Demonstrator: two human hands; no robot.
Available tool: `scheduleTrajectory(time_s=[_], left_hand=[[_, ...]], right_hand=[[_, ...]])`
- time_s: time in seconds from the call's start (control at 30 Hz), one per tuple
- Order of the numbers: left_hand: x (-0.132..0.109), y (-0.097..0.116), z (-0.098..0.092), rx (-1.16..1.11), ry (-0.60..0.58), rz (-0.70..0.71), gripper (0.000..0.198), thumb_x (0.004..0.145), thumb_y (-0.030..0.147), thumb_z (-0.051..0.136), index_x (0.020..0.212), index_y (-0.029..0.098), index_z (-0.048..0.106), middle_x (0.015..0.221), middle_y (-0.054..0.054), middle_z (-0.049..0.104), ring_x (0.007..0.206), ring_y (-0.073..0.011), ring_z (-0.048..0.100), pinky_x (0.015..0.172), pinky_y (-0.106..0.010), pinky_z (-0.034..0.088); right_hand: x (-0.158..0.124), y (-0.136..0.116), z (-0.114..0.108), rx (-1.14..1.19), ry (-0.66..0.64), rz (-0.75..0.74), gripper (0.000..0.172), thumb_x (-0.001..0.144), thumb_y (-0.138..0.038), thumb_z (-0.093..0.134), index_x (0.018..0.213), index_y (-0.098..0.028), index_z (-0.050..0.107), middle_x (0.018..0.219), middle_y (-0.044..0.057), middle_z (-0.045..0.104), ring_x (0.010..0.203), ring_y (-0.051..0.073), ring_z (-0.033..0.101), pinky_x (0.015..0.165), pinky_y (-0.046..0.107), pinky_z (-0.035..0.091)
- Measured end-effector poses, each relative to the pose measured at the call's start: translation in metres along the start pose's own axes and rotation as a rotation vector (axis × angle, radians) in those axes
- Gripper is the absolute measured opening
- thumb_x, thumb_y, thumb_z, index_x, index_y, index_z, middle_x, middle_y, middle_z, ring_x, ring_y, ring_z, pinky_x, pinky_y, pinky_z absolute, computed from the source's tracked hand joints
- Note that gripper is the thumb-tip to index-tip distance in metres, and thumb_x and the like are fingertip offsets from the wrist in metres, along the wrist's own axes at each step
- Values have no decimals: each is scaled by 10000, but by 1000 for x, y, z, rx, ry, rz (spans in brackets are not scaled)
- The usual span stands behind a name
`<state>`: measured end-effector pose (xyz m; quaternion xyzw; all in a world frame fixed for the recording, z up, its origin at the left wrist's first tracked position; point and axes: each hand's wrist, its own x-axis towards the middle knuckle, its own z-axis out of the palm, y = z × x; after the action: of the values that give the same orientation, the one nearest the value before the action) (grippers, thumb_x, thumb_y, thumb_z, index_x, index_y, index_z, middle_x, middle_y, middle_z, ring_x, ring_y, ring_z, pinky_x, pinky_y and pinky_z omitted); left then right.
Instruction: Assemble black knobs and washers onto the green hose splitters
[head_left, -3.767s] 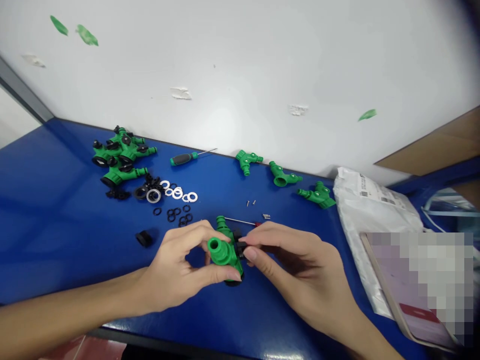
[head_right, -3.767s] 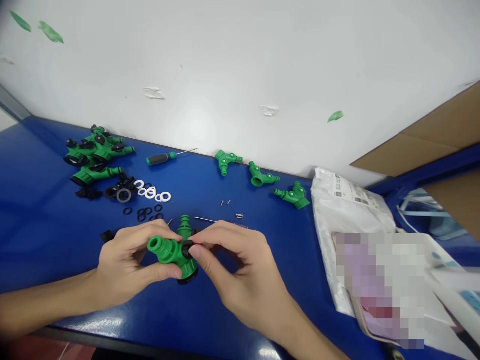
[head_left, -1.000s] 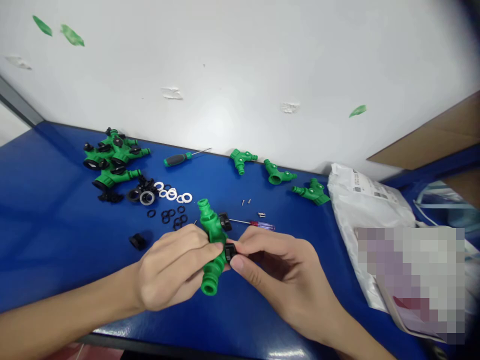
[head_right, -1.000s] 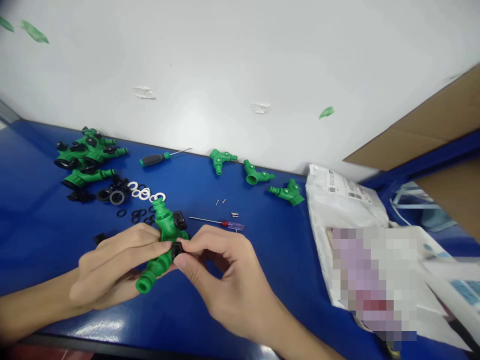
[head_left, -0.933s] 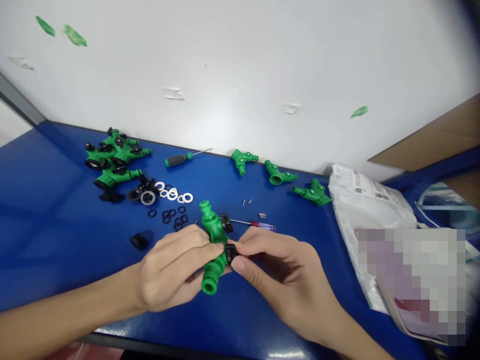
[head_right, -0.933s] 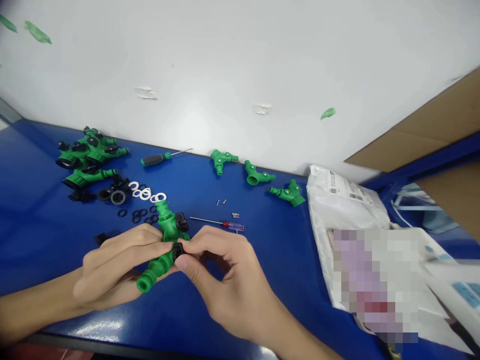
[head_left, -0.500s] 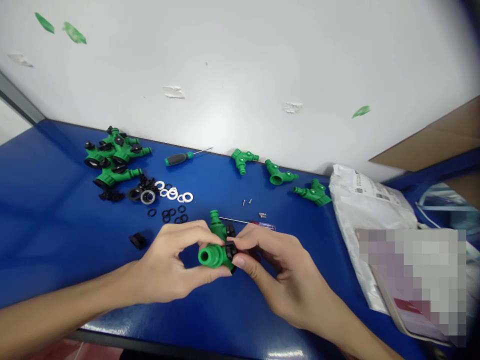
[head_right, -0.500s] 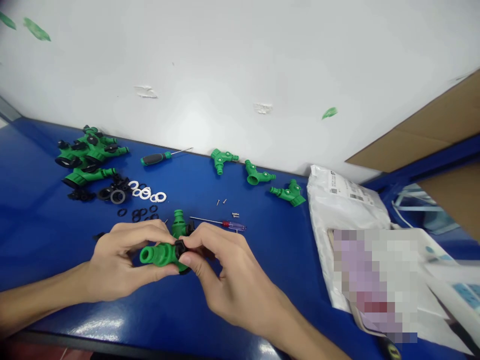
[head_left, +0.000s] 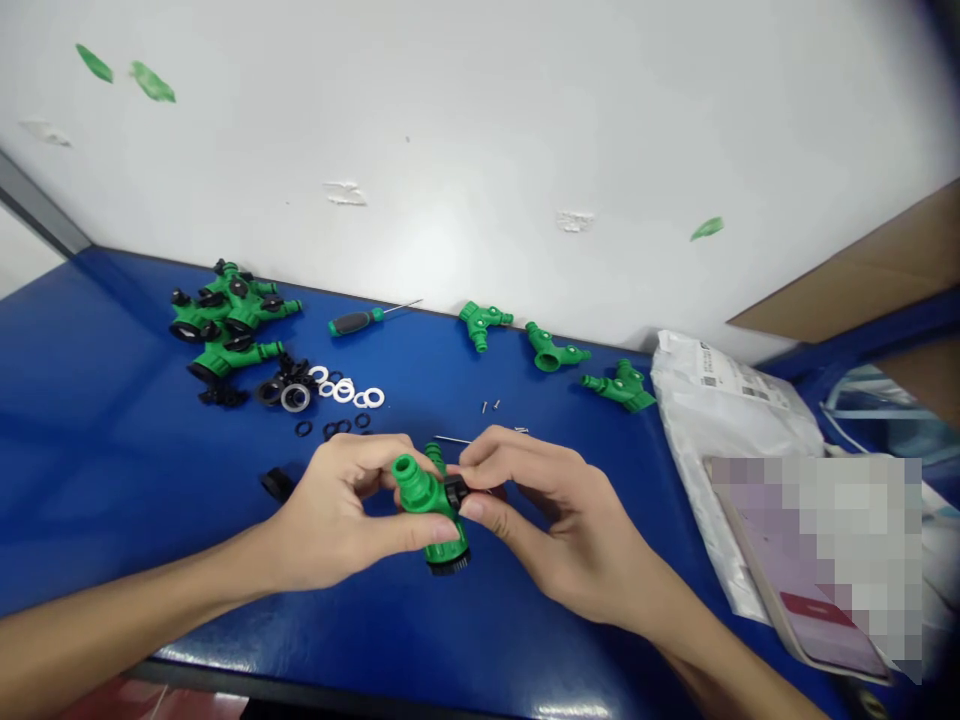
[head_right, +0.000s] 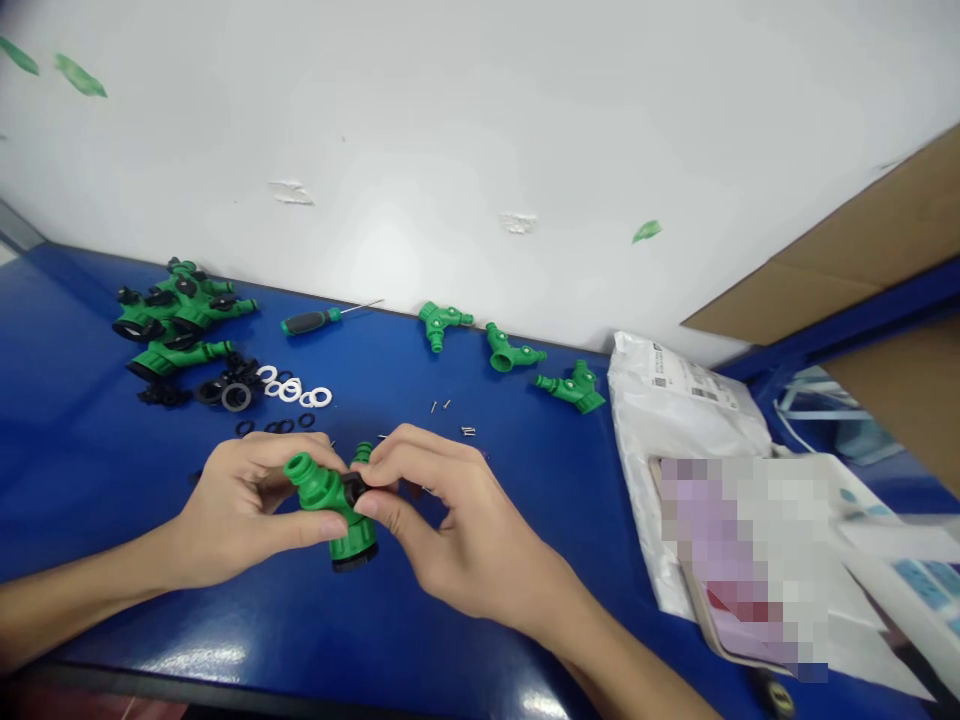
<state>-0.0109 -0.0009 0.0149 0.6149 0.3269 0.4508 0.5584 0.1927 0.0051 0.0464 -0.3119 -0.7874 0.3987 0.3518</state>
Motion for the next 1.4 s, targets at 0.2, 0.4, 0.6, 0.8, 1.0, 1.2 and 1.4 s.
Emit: scheduleTrajectory(time_s=[0.2, 0.4, 0.6, 0.8, 1.0, 1.2, 1.4], left_hand=[[-1, -1, 5, -48, 28, -163, 235, 698, 210, 800, 640, 131, 586, 625, 2, 578, 592, -109, 522, 531, -222, 466], [-3, 3, 6, -166, -25, -253, 239, 666, 205, 811, 644, 142, 581, 612, 15, 552, 563, -103, 491, 505, -222, 438], [-4, 6, 7, -128, 15, -180, 244, 682, 203, 813, 639, 146, 580, 603, 20, 550, 559, -102, 500, 505, -220, 453], [-6, 0, 6, 22, 36, -67, 268, 706, 231, 825, 639, 138, 583, 581, 29, 532, 516, -89, 488, 470, -210, 434], [-9, -8, 7, 410, 105, 344, 172, 749, 213, 816, 790, 140, 665, 655, -7, 638, 546, -105, 546, 506, -224, 461], [-8, -7, 5, 472, 81, 383, 163, 771, 211, 797, 836, 129, 671, 669, -20, 656, 543, -113, 567, 501, -227, 482], [-7, -2, 3, 443, -22, 332, 157, 755, 191, 799, 780, 118, 663, 627, -8, 627, 508, -104, 532, 458, -223, 427]], right_hand=[[1, 4, -2, 68, 3, 95, 71, 909, -168, 649, 854, -170, 694, 803, 43, 676, 700, 137, 610, 626, 261, 490], [5, 6, -6, 218, -14, 42, 53, 869, -196, 721, 831, -194, 757, 771, 35, 671, 645, 120, 598, 561, 241, 483], [3, 4, -5, 147, 6, 18, 125, 867, -147, 707, 881, -242, 788, 772, 30, 675, 641, 128, 606, 557, 256, 484], [1, 4, -3, 100, 24, 84, 100, 857, -157, 712, 796, -206, 775, 703, 23, 646, 611, 125, 564, 551, 256, 455], [1, 3, 0, 254, -4, 311, 184, 848, -332, 739, 759, -171, 755, 677, 21, 618, 596, 117, 510, 529, 245, 422], [0, 0, 5, 226, 34, 289, 272, 850, -393, 733, 706, -163, 723, 650, 19, 591, 596, 121, 504, 534, 251, 419], [-3, 3, -1, 208, -92, 291, 217, 882, -322, 707, 736, -161, 717, 735, 34, 656, 644, 128, 577, 584, 251, 462]])
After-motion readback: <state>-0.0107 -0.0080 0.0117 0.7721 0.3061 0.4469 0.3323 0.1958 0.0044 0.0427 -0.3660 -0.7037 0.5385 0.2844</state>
